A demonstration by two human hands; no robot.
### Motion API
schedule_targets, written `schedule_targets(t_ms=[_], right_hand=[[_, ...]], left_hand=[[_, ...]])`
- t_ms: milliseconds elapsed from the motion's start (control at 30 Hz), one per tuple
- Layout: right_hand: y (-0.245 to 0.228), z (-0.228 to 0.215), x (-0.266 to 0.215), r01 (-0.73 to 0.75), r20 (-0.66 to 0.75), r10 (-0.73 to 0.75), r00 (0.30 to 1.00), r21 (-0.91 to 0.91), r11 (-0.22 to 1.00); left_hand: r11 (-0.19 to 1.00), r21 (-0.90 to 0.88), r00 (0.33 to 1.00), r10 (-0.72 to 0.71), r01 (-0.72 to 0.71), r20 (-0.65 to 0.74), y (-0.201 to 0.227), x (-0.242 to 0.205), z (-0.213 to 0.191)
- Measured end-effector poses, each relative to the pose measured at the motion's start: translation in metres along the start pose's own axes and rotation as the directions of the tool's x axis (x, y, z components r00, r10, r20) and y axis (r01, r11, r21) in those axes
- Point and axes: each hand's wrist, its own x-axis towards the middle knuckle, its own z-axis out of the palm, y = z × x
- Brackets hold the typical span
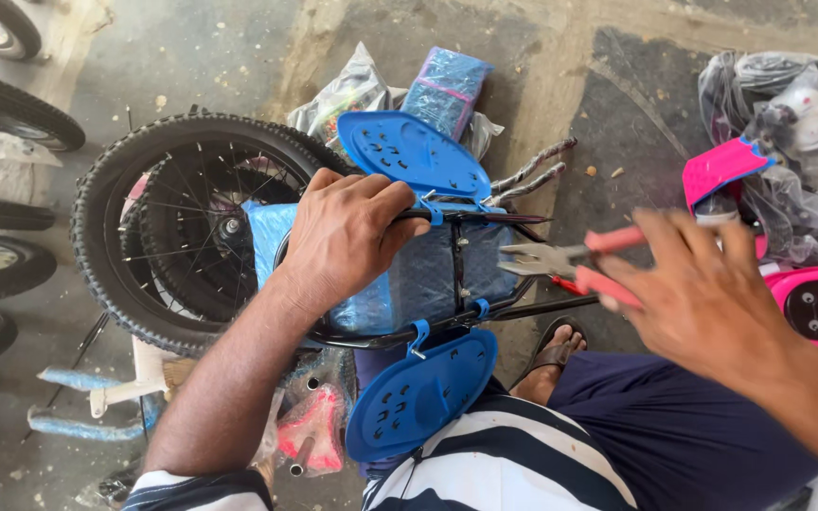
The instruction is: The person sits on the floor and assembles a blue bicycle seat, using pliers to tighten the metal frame and secure the plastic components. They then pick up a pink bicycle seat and a blue cushion, attaching the cushion to the seat frame and using pliers to secure it.
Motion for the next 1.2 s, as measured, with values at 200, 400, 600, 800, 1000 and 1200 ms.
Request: schedule_targets(t_ms=[200,400,600,800,1000,1200], right_hand=[[-0.009,-0.015,0.051,0.122,0.058,-0.108,0.992,-0.552,0.825],[-0.015,-0.020,0.069,0.199,0.059,-0.210,0.976,-0.634,0.747],[-0.009,-0.012,0.069,0.320,0.334,-0.132,0.933,-0.606,0.729],[-0.013,-0.011,0.079,0.255,0.515,0.020,0.857,-0.456,0.853],[-0.019,-0.030,0.085,0.405,0.272,-0.308,0.912,-0.722,0.562],[-0.015,-0.015,0.081,0.246,0.517,0.007,0.856,-0.419,0.874]], left_hand=[[1.000,0.003,1.000,-0.010,0.010,0.026,-0.003,0.002,0.004],[1.000,0.007,0.999,-0.010,0.010,0.039,-0.007,0.005,0.010],[1.000,0.018,1.000,0.010,-0.010,0.008,-0.007,0.001,0.013],[1.000,0.029,1.000,0.001,0.000,-0.009,-0.005,-0.002,0.014],[0.999,0.030,1.000,0.025,-0.025,0.006,-0.002,0.001,0.012],[0.999,0.036,1.000,0.016,-0.017,0.012,-0.001,-0.002,0.013]])
